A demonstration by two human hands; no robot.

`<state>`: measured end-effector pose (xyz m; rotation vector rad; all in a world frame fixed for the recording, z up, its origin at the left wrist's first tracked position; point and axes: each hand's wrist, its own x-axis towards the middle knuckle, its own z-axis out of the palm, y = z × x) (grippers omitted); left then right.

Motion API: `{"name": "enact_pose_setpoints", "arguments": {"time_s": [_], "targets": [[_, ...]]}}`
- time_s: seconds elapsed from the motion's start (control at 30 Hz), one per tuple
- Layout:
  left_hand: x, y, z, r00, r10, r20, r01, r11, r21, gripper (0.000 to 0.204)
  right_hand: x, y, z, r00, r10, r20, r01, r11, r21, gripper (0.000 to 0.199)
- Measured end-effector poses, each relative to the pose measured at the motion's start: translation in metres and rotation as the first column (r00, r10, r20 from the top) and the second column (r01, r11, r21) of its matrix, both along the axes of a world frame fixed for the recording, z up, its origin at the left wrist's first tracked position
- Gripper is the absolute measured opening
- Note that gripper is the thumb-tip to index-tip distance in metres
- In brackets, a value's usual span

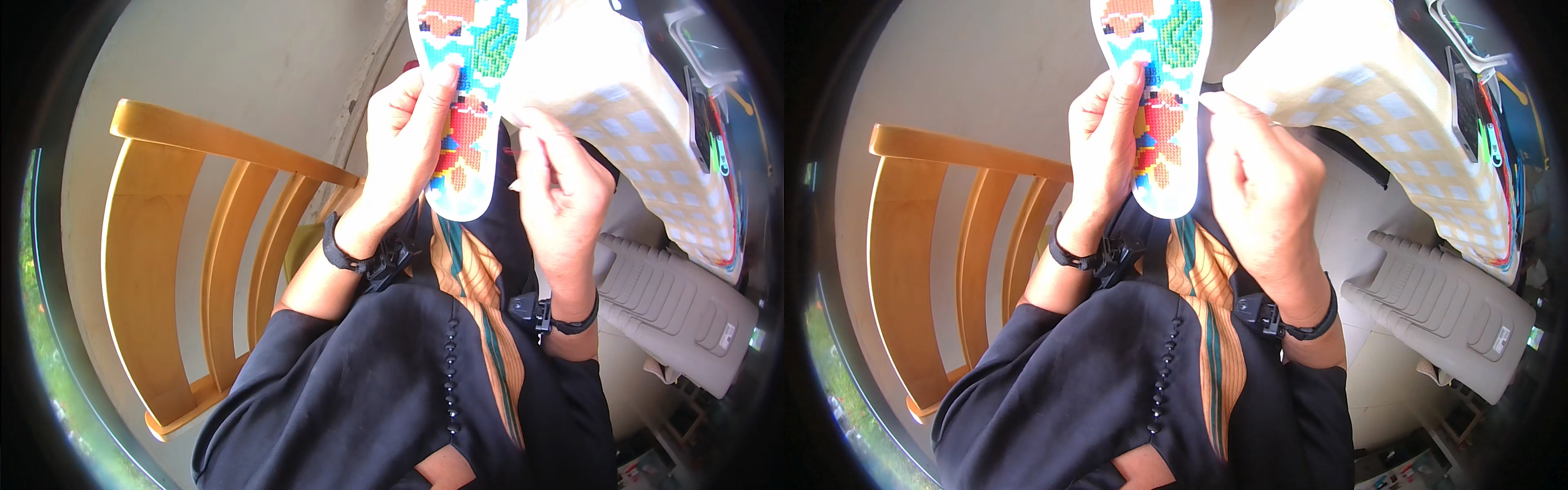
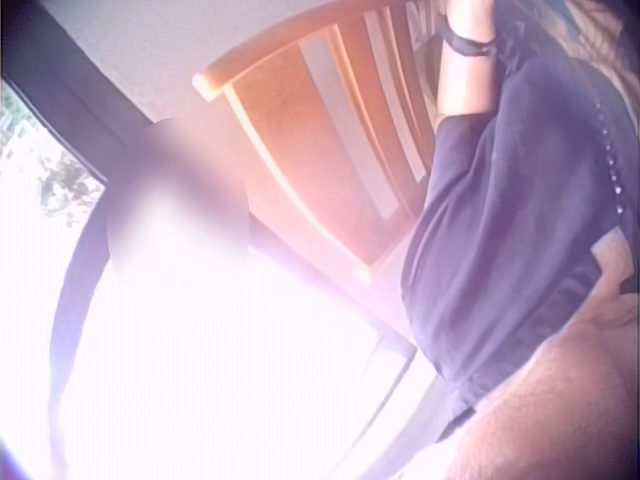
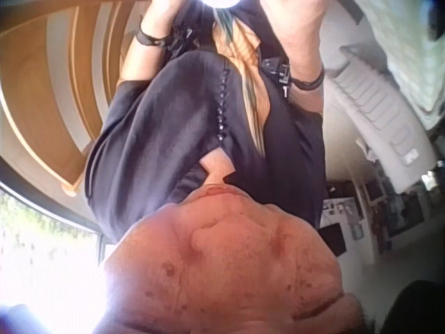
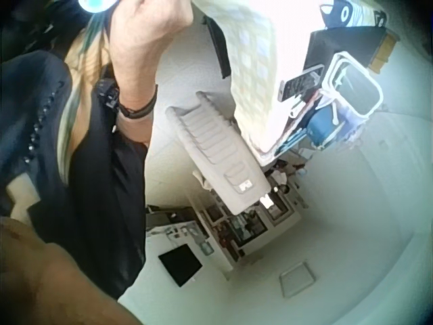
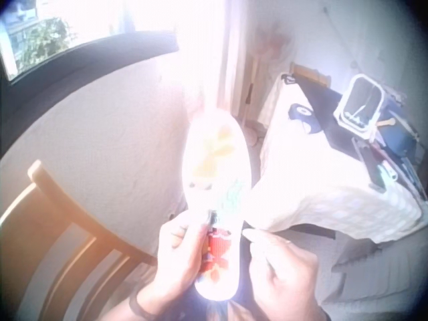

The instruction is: The person embroiders a colorful pattern onto a white shoe insole by hand, repeatedly pulling a red thread through the material and adjusting the insole's position.

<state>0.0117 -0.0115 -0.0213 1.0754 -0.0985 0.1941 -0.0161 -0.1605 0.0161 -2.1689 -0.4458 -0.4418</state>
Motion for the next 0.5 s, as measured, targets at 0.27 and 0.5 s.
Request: {"name": "enact_pose_setpoints", "arguments": {"time_s": [0.27, 0.5], "targets": [[-0.005, -0.006, 0.008, 0.999, 0.011, 0.036, -0.011, 1.0, -0.012, 0.026, -0.002, 0.005, 0.01, 0.999, 0.037, 0.031, -0.036, 0.999, -0.037, 0.02], [-0.004, -0.003, 0.0, 0.992, -0.022, 0.122, 0.014, 0.998, 0.065, 0.025, -0.002, 0.003, 0.01, 1.0, 0.012, 0.018, -0.011, 0.999, -0.047, 0.018]]}}
